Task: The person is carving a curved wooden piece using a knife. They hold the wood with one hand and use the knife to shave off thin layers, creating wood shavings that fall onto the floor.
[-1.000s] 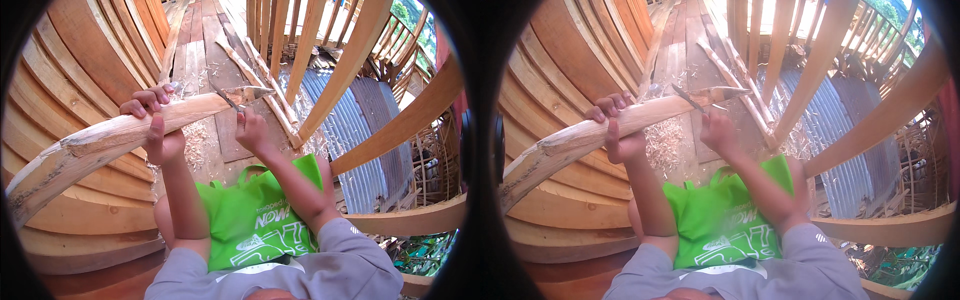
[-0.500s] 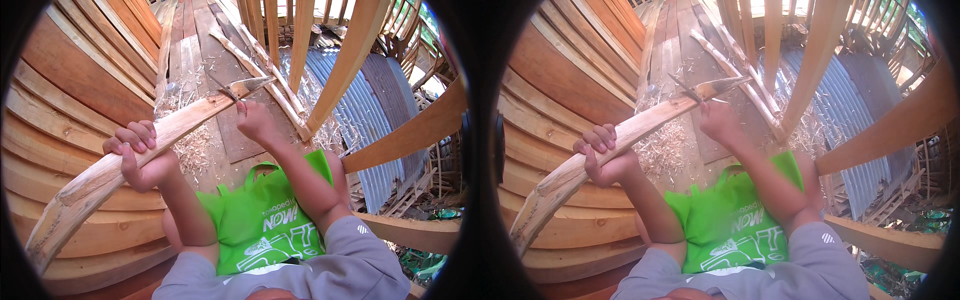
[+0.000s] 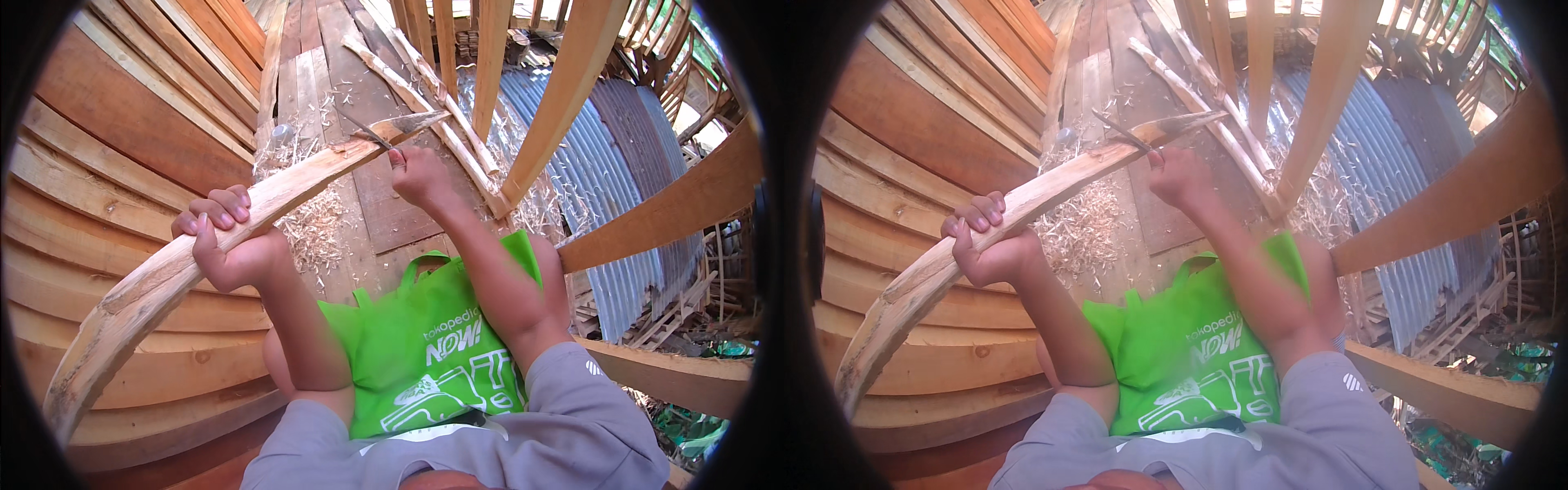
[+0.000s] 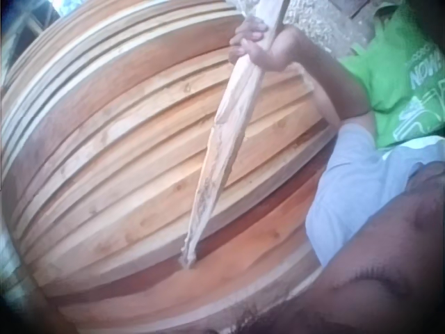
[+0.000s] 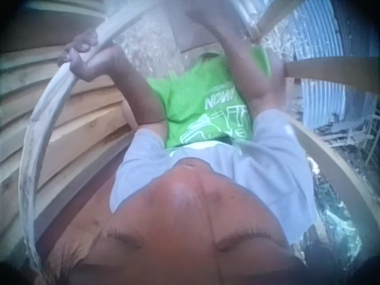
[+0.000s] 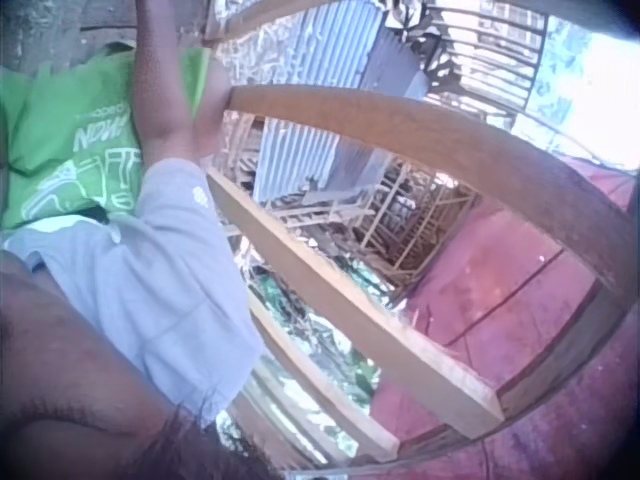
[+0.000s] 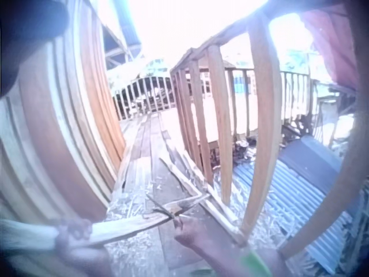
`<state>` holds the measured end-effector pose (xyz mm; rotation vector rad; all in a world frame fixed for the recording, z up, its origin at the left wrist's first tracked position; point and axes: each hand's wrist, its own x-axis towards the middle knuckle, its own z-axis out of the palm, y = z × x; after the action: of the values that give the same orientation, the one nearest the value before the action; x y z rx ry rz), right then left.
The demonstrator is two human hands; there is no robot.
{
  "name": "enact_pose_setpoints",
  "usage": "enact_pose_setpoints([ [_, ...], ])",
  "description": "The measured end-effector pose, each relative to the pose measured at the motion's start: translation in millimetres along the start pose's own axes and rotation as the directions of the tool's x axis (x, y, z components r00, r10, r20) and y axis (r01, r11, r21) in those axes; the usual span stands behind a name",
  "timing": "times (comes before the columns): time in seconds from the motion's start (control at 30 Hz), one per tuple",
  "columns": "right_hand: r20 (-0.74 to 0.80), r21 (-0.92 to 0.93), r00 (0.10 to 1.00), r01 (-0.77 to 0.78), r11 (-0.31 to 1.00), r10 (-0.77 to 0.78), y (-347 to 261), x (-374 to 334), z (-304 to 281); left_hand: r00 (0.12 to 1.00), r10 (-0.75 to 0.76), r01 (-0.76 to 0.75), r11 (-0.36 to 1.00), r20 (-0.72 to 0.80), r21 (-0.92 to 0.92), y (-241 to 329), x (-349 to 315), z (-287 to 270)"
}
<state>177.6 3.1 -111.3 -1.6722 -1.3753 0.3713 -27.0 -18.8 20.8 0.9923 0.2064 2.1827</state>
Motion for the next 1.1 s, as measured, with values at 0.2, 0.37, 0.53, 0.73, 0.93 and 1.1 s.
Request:
enact_pose_setpoints([
  [0.2,-0.026,0.064,0.993,0.120,0.991,-0.119,-21,-17,16,0.998,0.009,-0.007,0.999,-0.066,0.041,0,1,0],
  [0.37,0.021,0.013,0.995,0.097,0.995,-0.097,-53,-36,5,0.993,0.007,0.000,0.998,-0.116,0.061,3,0,1],
  [0.53,-0.058,0.073,0.995,0.079,0.994,-0.075,-24,-24,17,0.992,-0.002,0.011,0.997,-0.130,0.071,1,-2,4],
  [0.73,-0.141,0.089,0.975,0.185,0.979,-0.172,-3,-16,20,0.989,-0.021,0.031,0.997,-0.144,0.067,1,-3,4],
  [0.93,0.001,-0.035,0.994,0.113,0.993,-0.113,-15,-22,16,0.990,-0.020,0.031,0.997,-0.137,0.075,2,-1,0],
  [1.1,0.087,-0.013,0.987,0.133,0.991,-0.131,-24,-32,16,0.993,-0.022,0.030,0.997,-0.119,0.071,4,-1,-4],
])
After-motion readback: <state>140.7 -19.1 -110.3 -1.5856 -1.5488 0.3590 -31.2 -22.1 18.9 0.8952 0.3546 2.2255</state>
